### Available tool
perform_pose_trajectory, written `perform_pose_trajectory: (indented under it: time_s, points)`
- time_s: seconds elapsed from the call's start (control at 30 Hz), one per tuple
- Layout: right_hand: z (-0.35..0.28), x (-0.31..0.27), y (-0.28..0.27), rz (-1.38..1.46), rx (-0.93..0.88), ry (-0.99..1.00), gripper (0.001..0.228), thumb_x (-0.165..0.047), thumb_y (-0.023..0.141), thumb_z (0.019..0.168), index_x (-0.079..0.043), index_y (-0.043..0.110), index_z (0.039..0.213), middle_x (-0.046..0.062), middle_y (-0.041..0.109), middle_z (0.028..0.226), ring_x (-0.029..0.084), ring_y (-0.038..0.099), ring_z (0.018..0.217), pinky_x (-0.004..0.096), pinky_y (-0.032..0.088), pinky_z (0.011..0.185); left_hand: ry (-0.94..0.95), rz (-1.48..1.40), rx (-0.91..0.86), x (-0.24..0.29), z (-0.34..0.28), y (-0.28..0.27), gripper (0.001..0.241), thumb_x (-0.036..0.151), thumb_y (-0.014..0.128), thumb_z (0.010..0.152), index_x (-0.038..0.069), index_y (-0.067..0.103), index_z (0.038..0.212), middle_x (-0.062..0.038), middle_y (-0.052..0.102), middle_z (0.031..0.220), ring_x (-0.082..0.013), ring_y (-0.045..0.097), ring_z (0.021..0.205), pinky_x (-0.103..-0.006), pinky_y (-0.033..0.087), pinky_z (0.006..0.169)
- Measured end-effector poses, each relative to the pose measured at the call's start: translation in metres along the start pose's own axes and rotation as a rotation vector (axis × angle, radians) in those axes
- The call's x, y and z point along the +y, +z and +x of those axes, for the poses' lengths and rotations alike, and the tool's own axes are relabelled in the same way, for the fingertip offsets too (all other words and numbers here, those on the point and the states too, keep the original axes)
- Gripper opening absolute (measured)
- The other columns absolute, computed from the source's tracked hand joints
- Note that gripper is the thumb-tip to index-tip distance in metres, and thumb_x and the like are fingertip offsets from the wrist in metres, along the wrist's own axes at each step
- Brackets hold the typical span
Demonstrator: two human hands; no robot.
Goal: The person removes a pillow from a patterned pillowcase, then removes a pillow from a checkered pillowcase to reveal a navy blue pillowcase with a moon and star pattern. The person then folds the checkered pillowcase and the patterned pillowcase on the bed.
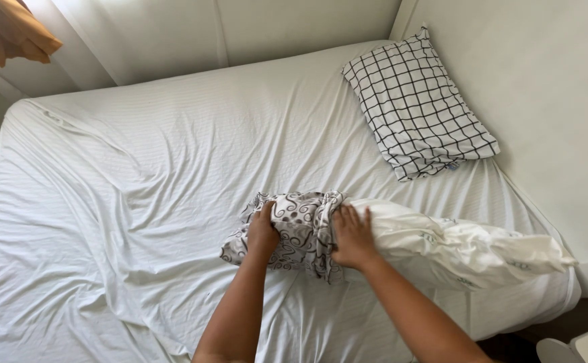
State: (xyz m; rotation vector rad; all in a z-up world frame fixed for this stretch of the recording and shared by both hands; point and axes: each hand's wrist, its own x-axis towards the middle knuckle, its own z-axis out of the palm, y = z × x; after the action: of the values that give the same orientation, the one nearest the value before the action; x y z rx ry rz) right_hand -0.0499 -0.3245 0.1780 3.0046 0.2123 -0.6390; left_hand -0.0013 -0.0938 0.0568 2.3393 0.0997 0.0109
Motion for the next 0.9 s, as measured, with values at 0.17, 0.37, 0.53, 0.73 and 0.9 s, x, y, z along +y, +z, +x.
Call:
perform_pose_trajectory:
  time_s: [0.17, 0.37, 0.53, 0.73, 0.9]
  points:
    - [0.039, 0.011, 0.047, 0.050, 0.340, -0.031, 0.076, -0.024, 0.080, 0.075, -0.008, 0.043, 0.138, 0.012, 0.051, 0.135, 0.028, 0.044, 0.131, 0.049, 0.029, 0.114, 0.091, 0.101, 0.133, -0.020, 0.008, -0.006, 0.046, 0.000, 0.057, 0.086, 0.019, 0.060, 0.127, -0.016, 0.069, 0.117, -0.0407, 0.062, 0.109, -0.0496, 0.051, 0.090]
    - [0.049, 0.055, 0.037, 0.113, 0.418, -0.190, 0.041, -0.023, 0.073, 0.085, -0.017, 0.057, 0.123, 0.009, 0.060, 0.114, 0.025, 0.055, 0.110, 0.040, 0.039, 0.096, 0.141, 0.396, 0.113, -0.036, 0.012, -0.055, 0.014, 0.015, 0.055, 0.093, 0.019, 0.067, 0.100, -0.005, 0.074, 0.102, -0.0319, 0.067, 0.100, -0.0476, 0.053, 0.081]
    - [0.050, 0.090, -0.001, 0.170, 0.530, -0.346, 0.038, -0.017, 0.073, 0.073, -0.019, 0.067, 0.111, 0.000, 0.067, 0.112, 0.020, 0.058, 0.110, 0.041, 0.038, 0.099, 0.028, 0.497, 0.111, -0.053, 0.018, -0.089, 0.017, 0.019, 0.051, 0.102, 0.018, 0.066, 0.093, -0.003, 0.075, 0.096, -0.0262, 0.069, 0.097, -0.0448, 0.055, 0.077]
    - [0.045, 0.193, -0.033, 0.545, 0.625, -0.370, 0.029, -0.016, 0.077, 0.079, -0.012, 0.070, 0.107, 0.008, 0.073, 0.106, 0.024, 0.067, 0.102, 0.044, 0.047, 0.098, -0.381, 0.556, 0.184, -0.140, -0.004, -0.141, 0.006, 0.025, 0.067, 0.088, 0.019, 0.070, 0.089, -0.007, 0.074, 0.101, -0.0307, 0.070, 0.097, -0.0462, 0.056, 0.075]
    - [0.022, 0.231, -0.060, 0.921, 0.550, -0.091, 0.030, 0.002, 0.069, 0.084, -0.007, 0.068, 0.112, 0.007, 0.072, 0.108, 0.020, 0.066, 0.100, 0.035, 0.054, 0.087, -0.518, 0.433, 0.033, -0.174, -0.027, -0.137, 0.049, 0.021, 0.070, 0.091, 0.027, 0.054, 0.138, -0.006, 0.055, 0.145, -0.0287, 0.052, 0.134, -0.0562, 0.041, 0.109]
